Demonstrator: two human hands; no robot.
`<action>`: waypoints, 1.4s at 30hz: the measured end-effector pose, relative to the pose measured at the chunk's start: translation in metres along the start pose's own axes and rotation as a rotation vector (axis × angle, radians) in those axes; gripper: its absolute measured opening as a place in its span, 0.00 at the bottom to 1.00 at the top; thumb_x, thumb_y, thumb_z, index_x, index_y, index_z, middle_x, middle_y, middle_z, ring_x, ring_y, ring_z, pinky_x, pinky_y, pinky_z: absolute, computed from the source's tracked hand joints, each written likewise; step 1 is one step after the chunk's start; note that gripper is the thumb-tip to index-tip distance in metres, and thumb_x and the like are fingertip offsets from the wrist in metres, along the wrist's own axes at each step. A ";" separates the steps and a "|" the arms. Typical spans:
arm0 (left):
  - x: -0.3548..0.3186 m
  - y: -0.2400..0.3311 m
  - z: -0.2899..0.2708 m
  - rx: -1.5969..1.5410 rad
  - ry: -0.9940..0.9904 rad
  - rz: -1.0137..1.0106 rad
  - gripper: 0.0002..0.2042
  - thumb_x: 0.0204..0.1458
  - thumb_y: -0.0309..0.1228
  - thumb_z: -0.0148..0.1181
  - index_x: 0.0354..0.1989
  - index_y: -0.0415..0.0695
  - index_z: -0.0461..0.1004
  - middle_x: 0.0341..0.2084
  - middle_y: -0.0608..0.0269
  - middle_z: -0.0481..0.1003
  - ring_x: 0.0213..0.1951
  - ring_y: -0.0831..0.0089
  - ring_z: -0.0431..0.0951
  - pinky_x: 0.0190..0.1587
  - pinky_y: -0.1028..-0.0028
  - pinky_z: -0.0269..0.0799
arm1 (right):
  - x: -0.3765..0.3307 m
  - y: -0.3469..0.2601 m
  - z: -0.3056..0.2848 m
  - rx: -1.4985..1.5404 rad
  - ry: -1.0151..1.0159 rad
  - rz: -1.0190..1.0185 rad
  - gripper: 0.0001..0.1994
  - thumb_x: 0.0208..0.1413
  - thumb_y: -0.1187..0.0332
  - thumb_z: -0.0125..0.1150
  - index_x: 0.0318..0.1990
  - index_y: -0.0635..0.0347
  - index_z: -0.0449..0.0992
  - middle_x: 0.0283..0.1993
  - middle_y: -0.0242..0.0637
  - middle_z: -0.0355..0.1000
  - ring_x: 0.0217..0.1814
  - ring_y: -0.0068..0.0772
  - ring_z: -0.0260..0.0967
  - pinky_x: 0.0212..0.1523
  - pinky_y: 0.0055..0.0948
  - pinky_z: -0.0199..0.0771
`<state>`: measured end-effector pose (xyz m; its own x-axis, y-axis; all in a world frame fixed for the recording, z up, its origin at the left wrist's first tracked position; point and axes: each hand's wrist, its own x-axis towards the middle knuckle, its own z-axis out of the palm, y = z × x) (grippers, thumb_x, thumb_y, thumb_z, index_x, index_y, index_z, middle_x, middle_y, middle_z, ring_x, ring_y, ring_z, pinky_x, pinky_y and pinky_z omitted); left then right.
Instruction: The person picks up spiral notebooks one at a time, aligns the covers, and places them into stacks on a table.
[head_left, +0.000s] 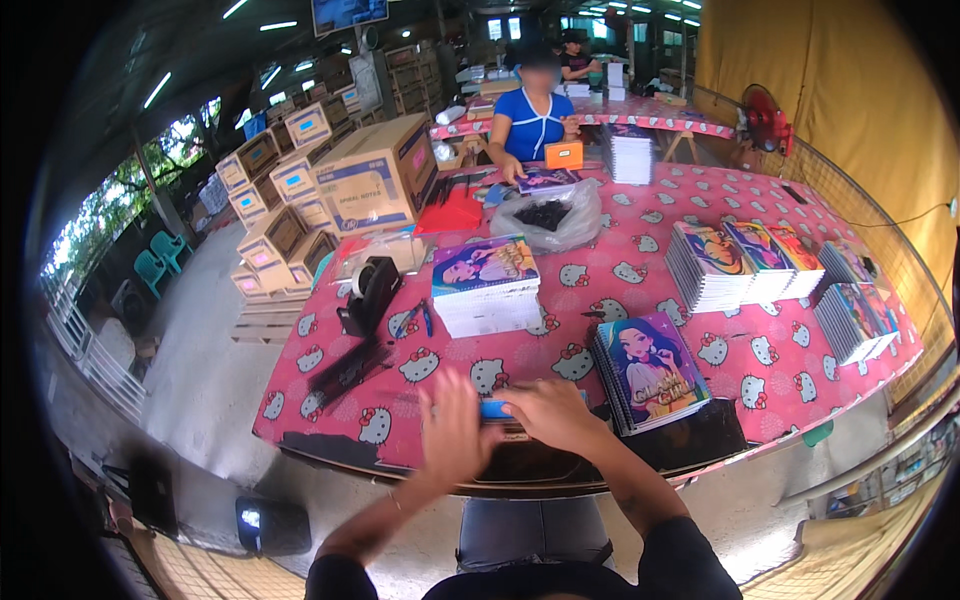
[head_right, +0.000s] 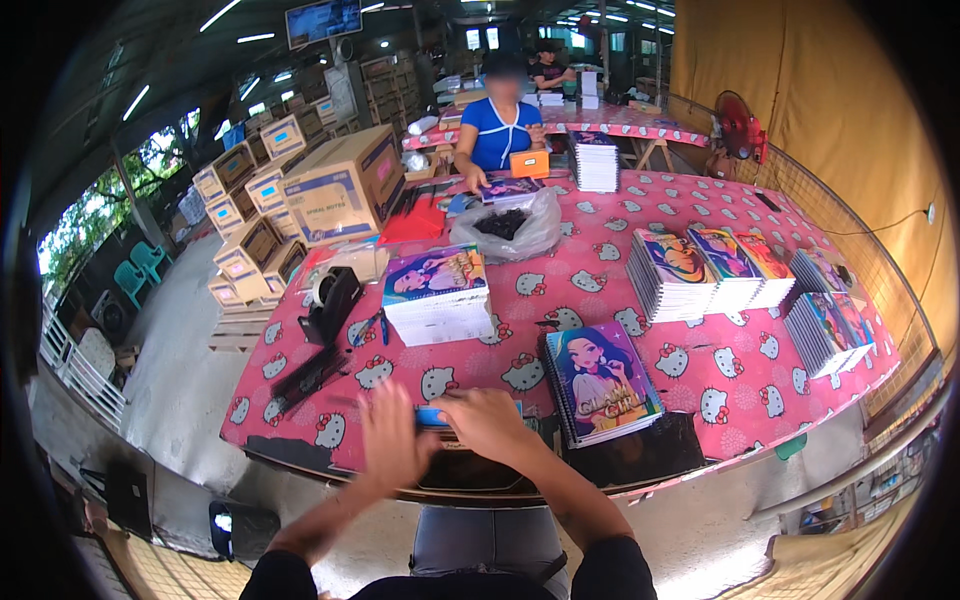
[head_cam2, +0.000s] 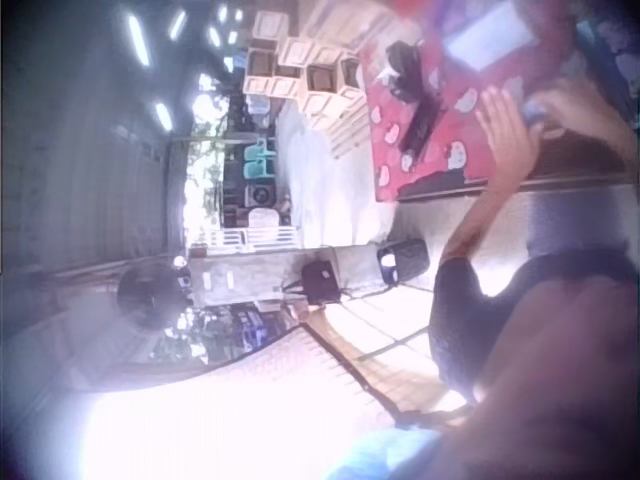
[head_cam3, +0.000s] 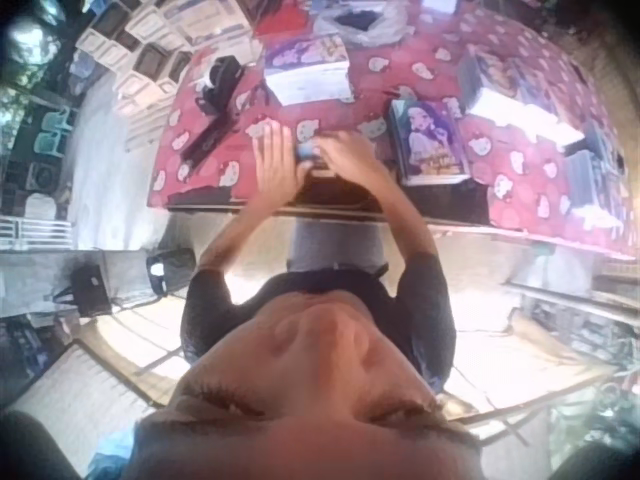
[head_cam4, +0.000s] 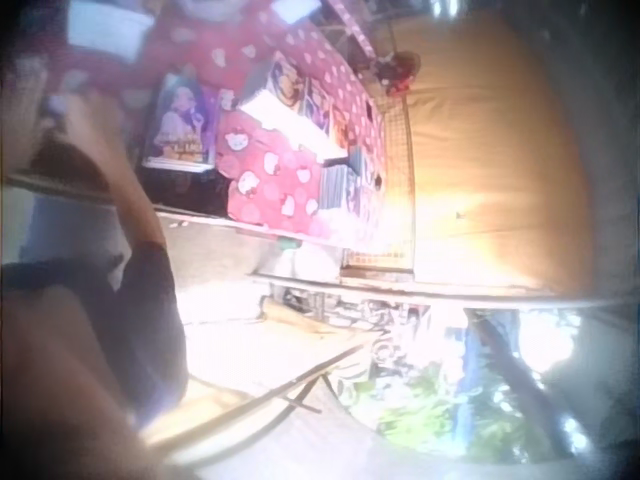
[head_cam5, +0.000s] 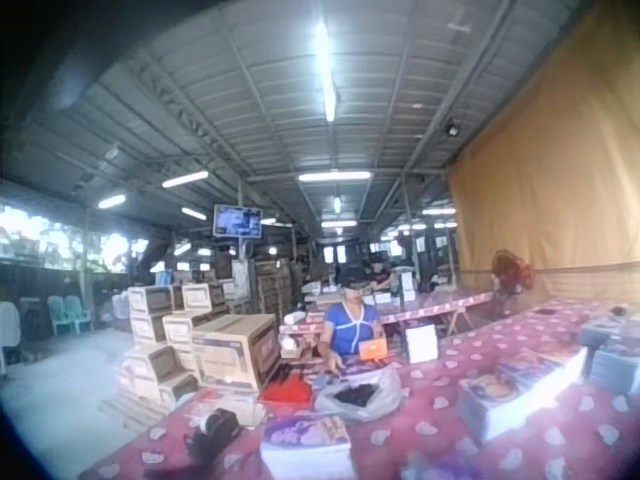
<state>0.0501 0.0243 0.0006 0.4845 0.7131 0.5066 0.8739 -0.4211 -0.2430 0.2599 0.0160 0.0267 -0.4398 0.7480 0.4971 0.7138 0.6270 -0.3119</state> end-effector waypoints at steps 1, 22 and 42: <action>0.013 -0.005 -0.004 0.070 0.051 -0.045 0.42 0.58 0.60 0.51 0.69 0.33 0.61 0.69 0.36 0.60 0.73 0.46 0.57 0.70 0.39 0.45 | -0.001 -0.001 -0.001 0.012 -0.019 0.035 0.12 0.60 0.64 0.60 0.50 0.50 0.78 0.34 0.39 0.80 0.35 0.47 0.80 0.32 0.46 0.77; 0.004 0.013 -0.023 -0.302 -0.032 0.135 0.34 0.61 0.52 0.53 0.65 0.34 0.65 0.67 0.38 0.61 0.72 0.43 0.55 0.69 0.32 0.41 | -0.050 0.015 0.028 0.826 0.435 0.363 0.24 0.54 0.74 0.73 0.59 0.59 0.73 0.41 0.42 0.83 0.44 0.27 0.80 0.47 0.27 0.78; 0.010 0.018 -0.019 -0.020 -0.013 0.149 0.49 0.48 0.62 0.60 0.69 0.33 0.57 0.69 0.37 0.58 0.72 0.46 0.57 0.69 0.37 0.46 | -0.057 0.022 0.043 0.889 0.306 0.300 0.13 0.62 0.70 0.66 0.51 0.62 0.73 0.33 0.35 0.76 0.38 0.19 0.71 0.41 0.26 0.73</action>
<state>0.0702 0.0133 0.0174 0.6091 0.6494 0.4552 0.7916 -0.5334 -0.2981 0.2771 -0.0029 -0.0436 -0.0581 0.8928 0.4467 0.0486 0.4494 -0.8920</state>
